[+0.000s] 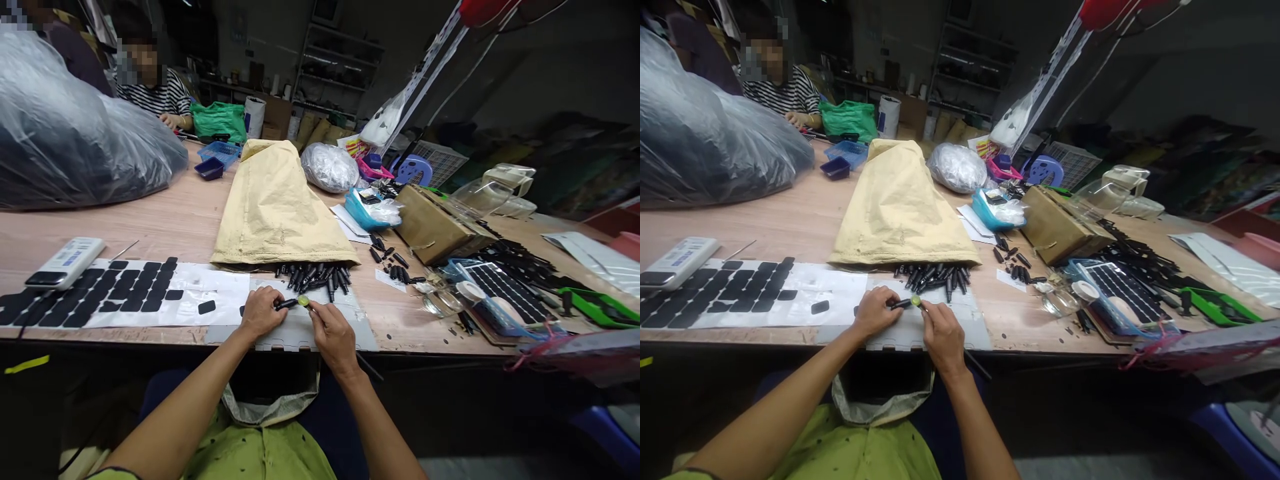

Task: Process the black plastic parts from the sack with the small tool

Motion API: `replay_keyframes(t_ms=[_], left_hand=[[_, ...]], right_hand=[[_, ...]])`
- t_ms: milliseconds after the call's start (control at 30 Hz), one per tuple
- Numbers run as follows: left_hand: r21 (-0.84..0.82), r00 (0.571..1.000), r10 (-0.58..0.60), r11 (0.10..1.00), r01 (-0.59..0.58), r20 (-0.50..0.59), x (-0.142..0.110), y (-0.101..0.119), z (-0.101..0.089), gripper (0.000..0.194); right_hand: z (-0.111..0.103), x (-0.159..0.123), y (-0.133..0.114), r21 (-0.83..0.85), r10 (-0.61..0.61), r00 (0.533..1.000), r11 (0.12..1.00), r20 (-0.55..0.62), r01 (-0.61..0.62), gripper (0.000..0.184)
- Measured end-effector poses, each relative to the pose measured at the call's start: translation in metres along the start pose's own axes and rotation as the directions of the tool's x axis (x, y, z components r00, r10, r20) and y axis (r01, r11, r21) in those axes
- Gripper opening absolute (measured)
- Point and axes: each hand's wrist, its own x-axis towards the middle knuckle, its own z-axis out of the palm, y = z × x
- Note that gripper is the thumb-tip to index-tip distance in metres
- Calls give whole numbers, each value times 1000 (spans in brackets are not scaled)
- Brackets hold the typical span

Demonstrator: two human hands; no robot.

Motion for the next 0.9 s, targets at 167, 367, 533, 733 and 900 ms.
replay_keyframes(t_ms=[167, 367, 533, 733, 900], left_hand=[[17, 1000, 9, 1000, -9, 30, -1, 0, -1, 10], [-18, 998, 13, 1000, -12, 61, 1, 1, -6, 12], [-66, 972, 138, 990, -128, 192, -19, 2, -15, 11], [-66, 944, 257, 966, -248, 208, -75, 4, -11, 24], [-118, 968, 206, 975, -190, 144, -61, 13, -14, 23]], right_hand=[[-5, 0, 45, -110, -20, 1000, 994, 13, 21, 24], [4, 6, 59, -174, -5, 1000, 985, -26, 0, 23], [7, 5, 57, -185, -2, 999, 983, -40, -6, 23], [8, 5, 57, -212, -1, 999, 977, -50, -10, 22], [10, 4, 56, -236, -10, 998, 972, -66, -6, 23]])
